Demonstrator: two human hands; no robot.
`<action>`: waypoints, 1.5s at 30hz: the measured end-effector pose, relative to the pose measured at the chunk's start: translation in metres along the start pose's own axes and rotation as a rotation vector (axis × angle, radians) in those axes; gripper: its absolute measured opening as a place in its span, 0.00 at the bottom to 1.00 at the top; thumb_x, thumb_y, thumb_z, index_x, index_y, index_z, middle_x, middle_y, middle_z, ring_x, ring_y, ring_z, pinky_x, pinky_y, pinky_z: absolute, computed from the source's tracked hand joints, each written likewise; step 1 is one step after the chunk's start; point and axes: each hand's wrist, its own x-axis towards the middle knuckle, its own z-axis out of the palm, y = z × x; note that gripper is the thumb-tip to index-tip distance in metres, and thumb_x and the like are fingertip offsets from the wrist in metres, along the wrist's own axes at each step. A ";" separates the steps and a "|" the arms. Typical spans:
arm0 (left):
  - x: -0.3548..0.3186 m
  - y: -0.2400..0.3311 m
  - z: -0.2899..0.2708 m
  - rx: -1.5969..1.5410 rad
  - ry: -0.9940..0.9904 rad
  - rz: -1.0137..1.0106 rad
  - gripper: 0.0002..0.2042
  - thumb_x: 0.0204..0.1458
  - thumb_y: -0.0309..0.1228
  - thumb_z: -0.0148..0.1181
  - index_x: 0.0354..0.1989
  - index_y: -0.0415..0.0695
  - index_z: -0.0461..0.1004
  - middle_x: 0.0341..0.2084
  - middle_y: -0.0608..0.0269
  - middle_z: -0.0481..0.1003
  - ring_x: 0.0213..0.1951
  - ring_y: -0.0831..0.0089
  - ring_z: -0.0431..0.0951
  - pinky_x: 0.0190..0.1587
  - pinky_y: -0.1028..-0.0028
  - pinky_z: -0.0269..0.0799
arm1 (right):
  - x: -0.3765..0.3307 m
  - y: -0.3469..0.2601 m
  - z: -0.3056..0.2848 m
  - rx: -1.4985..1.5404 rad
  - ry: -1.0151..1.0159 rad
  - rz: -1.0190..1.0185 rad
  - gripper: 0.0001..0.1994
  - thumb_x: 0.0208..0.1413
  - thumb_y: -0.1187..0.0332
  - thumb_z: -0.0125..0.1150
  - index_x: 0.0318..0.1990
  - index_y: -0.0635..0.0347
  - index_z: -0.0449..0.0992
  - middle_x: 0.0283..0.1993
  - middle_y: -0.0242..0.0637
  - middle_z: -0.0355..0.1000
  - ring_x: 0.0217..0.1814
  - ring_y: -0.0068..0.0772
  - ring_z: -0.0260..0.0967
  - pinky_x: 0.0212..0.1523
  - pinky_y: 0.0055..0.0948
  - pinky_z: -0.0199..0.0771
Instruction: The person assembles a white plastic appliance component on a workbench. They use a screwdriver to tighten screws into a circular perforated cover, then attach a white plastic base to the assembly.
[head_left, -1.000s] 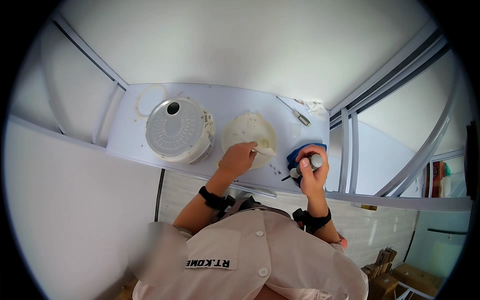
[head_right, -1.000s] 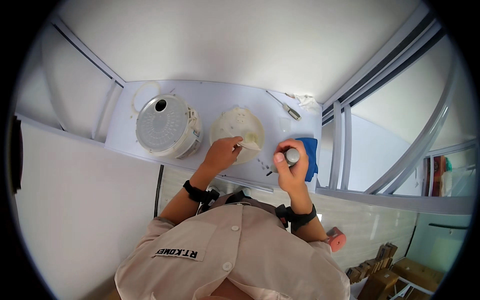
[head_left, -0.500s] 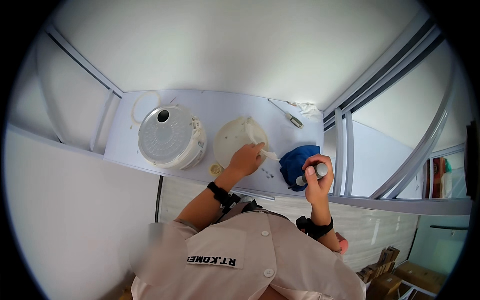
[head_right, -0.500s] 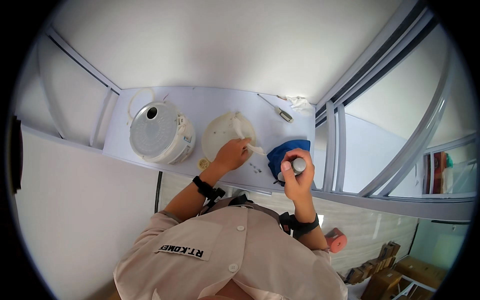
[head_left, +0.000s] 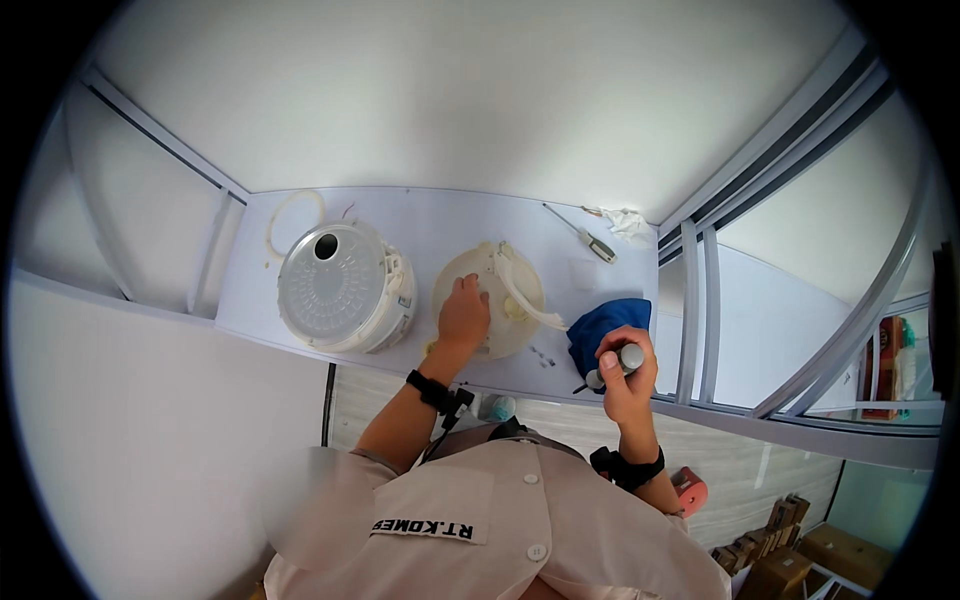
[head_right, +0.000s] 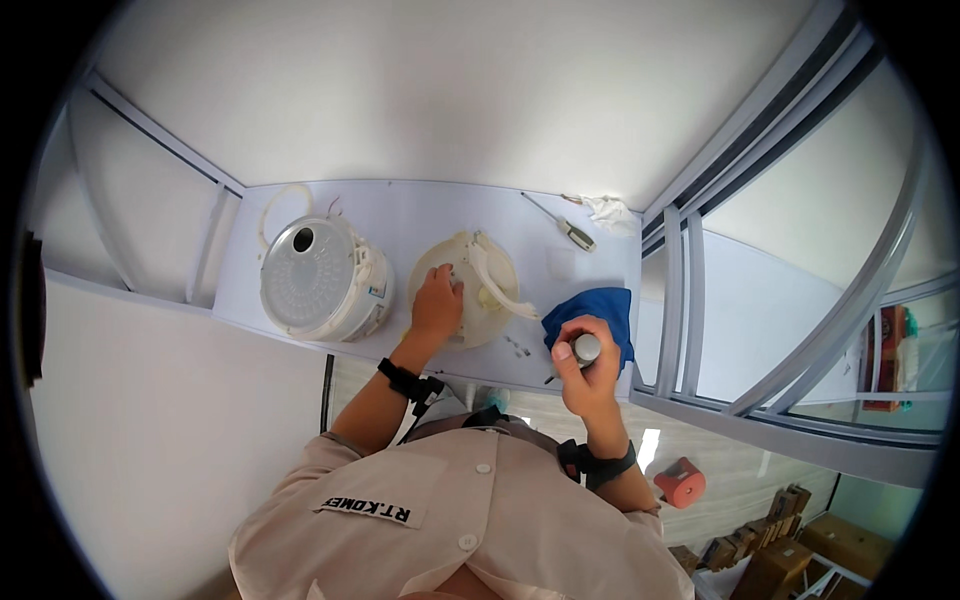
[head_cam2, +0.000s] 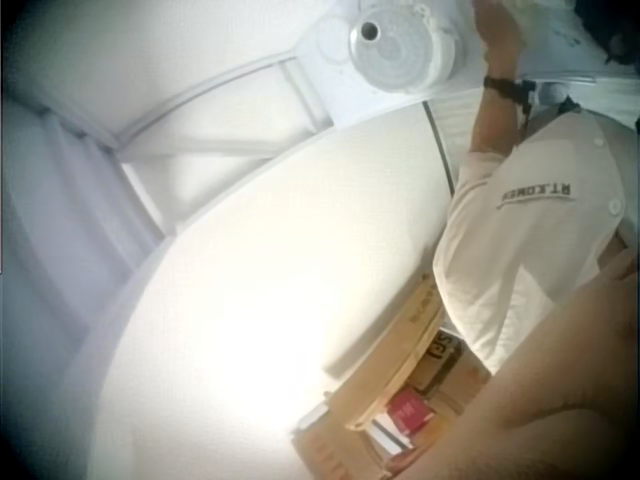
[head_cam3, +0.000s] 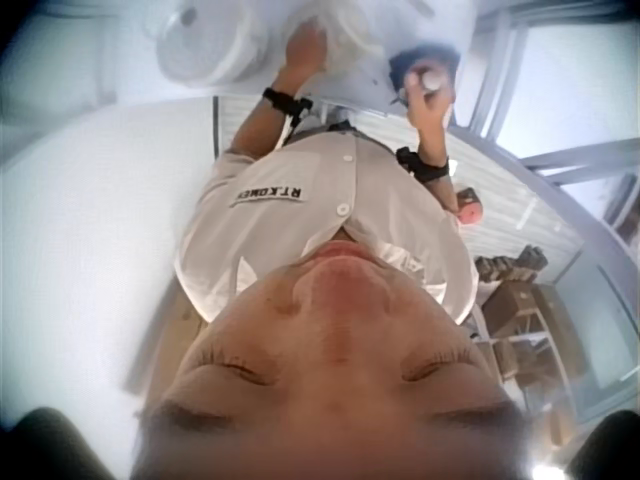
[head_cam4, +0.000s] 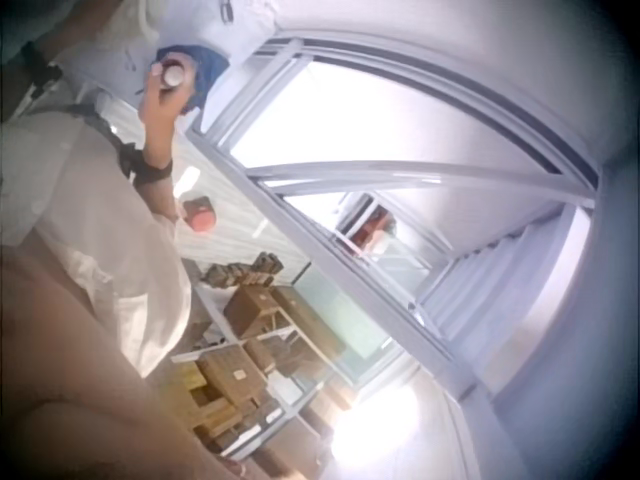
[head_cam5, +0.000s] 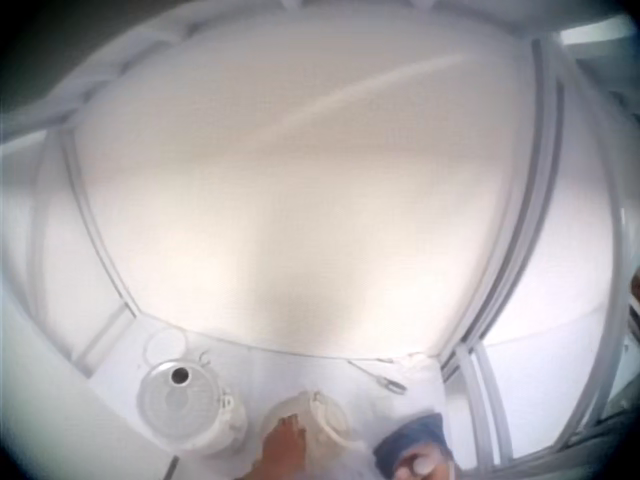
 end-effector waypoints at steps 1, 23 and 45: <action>0.002 -0.004 0.002 0.004 0.003 0.019 0.14 0.65 0.33 0.57 0.55 0.41 0.71 0.50 0.46 0.74 0.45 0.40 0.80 0.47 0.49 0.78 | -0.002 0.001 0.001 0.002 -0.003 0.011 0.13 0.64 0.65 0.67 0.48 0.63 0.73 0.35 0.36 0.74 0.34 0.24 0.68 0.37 0.27 0.68; -0.041 0.045 -0.068 -0.534 -0.298 0.217 0.05 0.63 0.25 0.64 0.44 0.38 0.78 0.31 0.59 0.82 0.30 0.75 0.78 0.36 0.73 0.75 | 0.035 -0.025 0.034 0.115 -0.142 -0.324 0.17 0.62 0.59 0.67 0.47 0.65 0.74 0.34 0.40 0.75 0.32 0.27 0.68 0.34 0.28 0.67; -0.063 -0.023 -0.152 -1.530 -0.521 0.164 0.04 0.67 0.25 0.62 0.47 0.42 0.78 0.39 0.54 0.84 0.30 0.74 0.80 0.31 0.73 0.75 | 0.027 -0.064 0.099 0.529 0.409 -0.312 0.21 0.68 0.47 0.54 0.49 0.57 0.64 0.36 0.44 0.68 0.34 0.32 0.62 0.34 0.33 0.65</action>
